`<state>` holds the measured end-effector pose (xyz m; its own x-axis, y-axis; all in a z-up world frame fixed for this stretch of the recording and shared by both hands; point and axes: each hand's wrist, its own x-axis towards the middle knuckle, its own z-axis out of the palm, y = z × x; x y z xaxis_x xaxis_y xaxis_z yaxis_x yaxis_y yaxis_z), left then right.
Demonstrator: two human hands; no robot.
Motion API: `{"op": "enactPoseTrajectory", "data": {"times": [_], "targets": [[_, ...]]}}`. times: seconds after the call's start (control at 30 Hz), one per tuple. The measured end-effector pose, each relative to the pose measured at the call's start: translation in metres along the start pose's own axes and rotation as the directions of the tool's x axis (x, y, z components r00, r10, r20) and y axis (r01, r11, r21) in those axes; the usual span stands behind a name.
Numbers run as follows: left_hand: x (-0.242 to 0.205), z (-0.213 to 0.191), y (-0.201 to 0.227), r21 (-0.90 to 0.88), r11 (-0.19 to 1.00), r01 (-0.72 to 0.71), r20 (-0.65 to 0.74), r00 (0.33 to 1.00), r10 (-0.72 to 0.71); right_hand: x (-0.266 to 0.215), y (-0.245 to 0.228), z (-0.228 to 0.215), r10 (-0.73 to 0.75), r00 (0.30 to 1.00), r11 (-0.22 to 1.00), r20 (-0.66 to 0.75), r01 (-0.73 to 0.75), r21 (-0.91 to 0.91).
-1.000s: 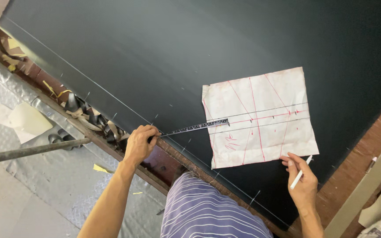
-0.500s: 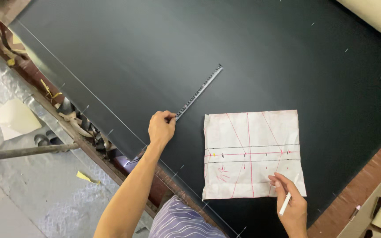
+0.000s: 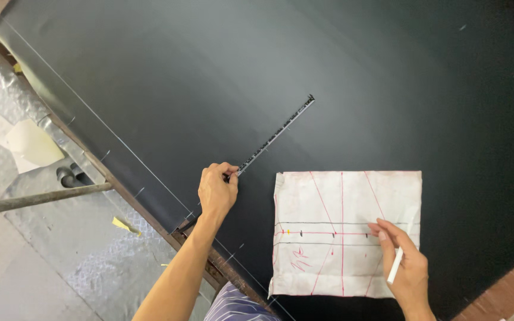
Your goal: The person uses a metal ruler and a white chalk-like marker to measure and mark lines on a large black fabric laid on a table. They repeatedly align the ruler, draw straight lines, and adjust the ruler position to create a grid pattern on the fabric.
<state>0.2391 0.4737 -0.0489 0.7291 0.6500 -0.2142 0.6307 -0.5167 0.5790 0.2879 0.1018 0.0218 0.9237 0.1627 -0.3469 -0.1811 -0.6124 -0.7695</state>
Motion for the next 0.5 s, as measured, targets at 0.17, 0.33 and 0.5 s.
{"op": "enactPoseTrajectory", "data": {"times": [0.17, 0.33, 0.5], "targets": [[0.000, 0.001, 0.003, 0.009, 0.999, 0.047, 0.009, 0.999, -0.047, 0.036, -0.019, 0.002, -0.093, 0.995, 0.991, 0.038, 0.096, -0.092], [0.001, 0.000, 0.003, 0.019, 0.999, 0.050, 0.019, 0.999, -0.050, 0.054, -0.029, 0.005, -0.166, 0.985, 0.985, 0.038, 0.168, -0.043], [-0.001, -0.002, 0.003, 0.002, 0.999, 0.043, 0.030, 0.999, -0.043, 0.062, -0.034, 0.005, -0.178, 0.984, 0.984, 0.024, 0.178, 0.012]]}}
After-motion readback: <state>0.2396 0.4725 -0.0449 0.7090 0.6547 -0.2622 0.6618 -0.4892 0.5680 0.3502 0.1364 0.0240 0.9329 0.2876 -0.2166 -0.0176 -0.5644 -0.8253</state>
